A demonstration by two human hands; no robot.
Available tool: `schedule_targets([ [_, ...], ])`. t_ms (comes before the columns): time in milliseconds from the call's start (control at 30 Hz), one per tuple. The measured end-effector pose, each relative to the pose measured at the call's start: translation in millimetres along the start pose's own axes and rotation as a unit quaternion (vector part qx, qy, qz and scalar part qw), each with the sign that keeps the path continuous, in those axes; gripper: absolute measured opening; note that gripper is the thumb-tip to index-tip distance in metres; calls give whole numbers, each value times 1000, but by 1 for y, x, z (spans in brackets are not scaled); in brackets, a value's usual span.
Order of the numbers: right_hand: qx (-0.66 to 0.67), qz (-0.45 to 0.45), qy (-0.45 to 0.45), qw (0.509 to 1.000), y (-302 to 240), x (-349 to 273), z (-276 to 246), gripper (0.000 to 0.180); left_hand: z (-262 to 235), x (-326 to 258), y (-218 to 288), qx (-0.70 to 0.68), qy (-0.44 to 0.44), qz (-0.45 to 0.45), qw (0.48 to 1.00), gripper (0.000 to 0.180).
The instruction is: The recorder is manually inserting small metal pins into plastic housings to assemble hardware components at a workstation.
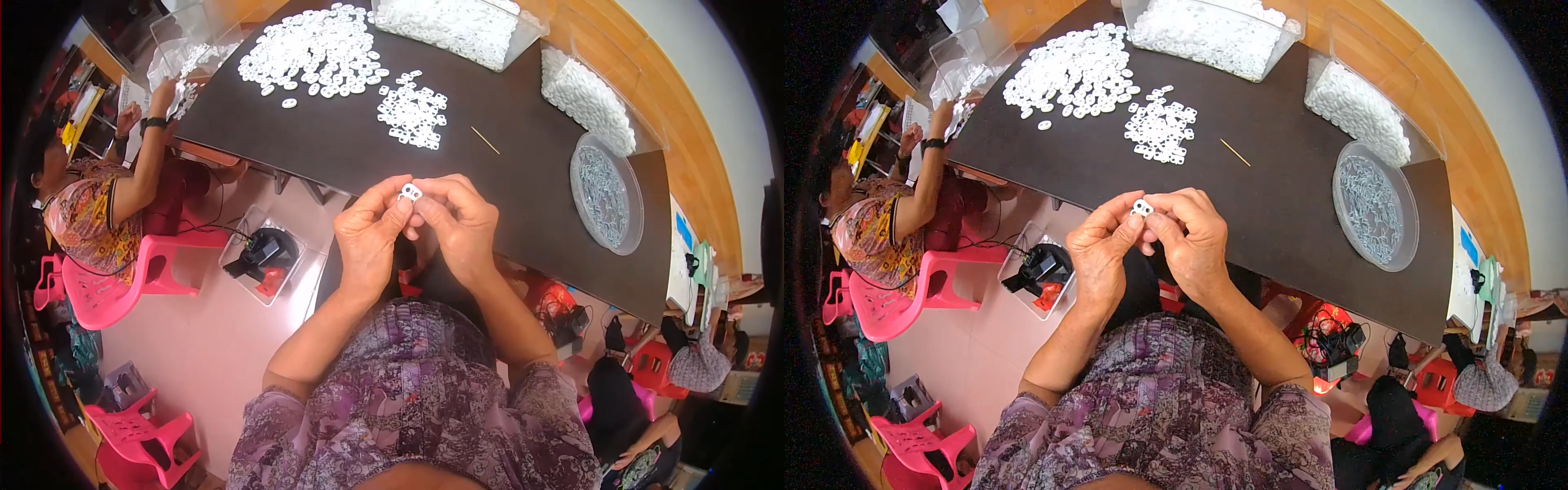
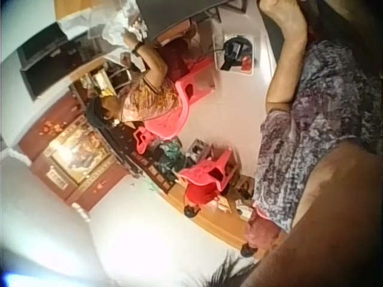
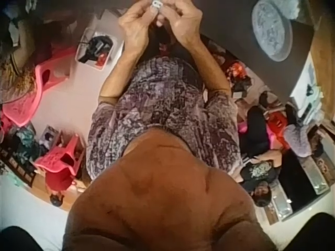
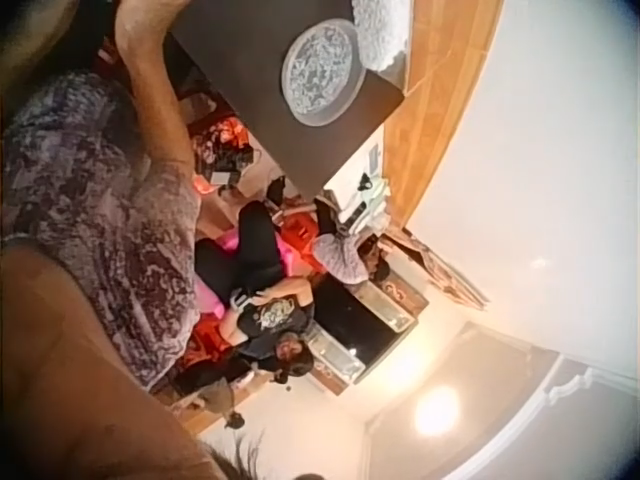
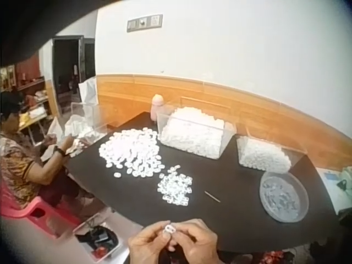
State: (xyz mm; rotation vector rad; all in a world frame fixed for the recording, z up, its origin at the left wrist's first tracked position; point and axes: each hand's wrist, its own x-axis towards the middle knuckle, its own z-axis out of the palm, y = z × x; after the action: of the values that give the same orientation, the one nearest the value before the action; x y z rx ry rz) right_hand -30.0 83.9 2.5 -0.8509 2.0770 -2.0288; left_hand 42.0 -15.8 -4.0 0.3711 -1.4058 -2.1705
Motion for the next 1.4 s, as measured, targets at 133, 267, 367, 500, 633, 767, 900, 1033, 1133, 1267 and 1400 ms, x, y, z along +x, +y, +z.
schedule_targets([
  [133, -83, -50, -33, 995, -11, -1, 3, 22, -2, 2, 4, -22, 16, -17, 999, 23],
  [267, -100, -69, -53, 991, -7, 4, 4, 24, -6, 3, 5, -37, 27, -35, 998, 23],
  [367, -91, -72, -49, 992, -1, 6, 5, 20, -8, 5, 6, -37, 15, -25, 999, 23],
  [500, 44, 18, -31, 998, -1, 6, 8, 14, -10, 4, 4, -28, 2, -26, 999, 23],
  [633, 96, 50, -24, 994, -1, 7, 9, 11, -10, 5, 1, -10, -4, -22, 1000, 24],
  [767, 64, 31, -16, 997, 7, 7, 8, 10, -10, 7, -1, -6, -4, -19, 1000, 23],
  [900, -2, -10, -38, 999, 5, 9, 5, 14, -11, 7, -2, -15, -6, -12, 1000, 23],
  [1033, -100, -63, -81, 990, -7, 12, 3, 26, -9, 8, 5, -5, 13, -1, 1000, 24],
  [1133, -121, -106, -80, 984, -4, 13, 2, 32, -4, 7, 9, -10, 16, -18, 1000, 24],
  [1267, -142, -170, -47, 974, -4, 11, 3, 34, -2, 4, 8, -30, 15, 4, 999, 24],
  [1400, -113, -165, -33, 979, -5, 7, 5, 33, -4, -1, 10, -33, 2, 5, 999, 23],
])
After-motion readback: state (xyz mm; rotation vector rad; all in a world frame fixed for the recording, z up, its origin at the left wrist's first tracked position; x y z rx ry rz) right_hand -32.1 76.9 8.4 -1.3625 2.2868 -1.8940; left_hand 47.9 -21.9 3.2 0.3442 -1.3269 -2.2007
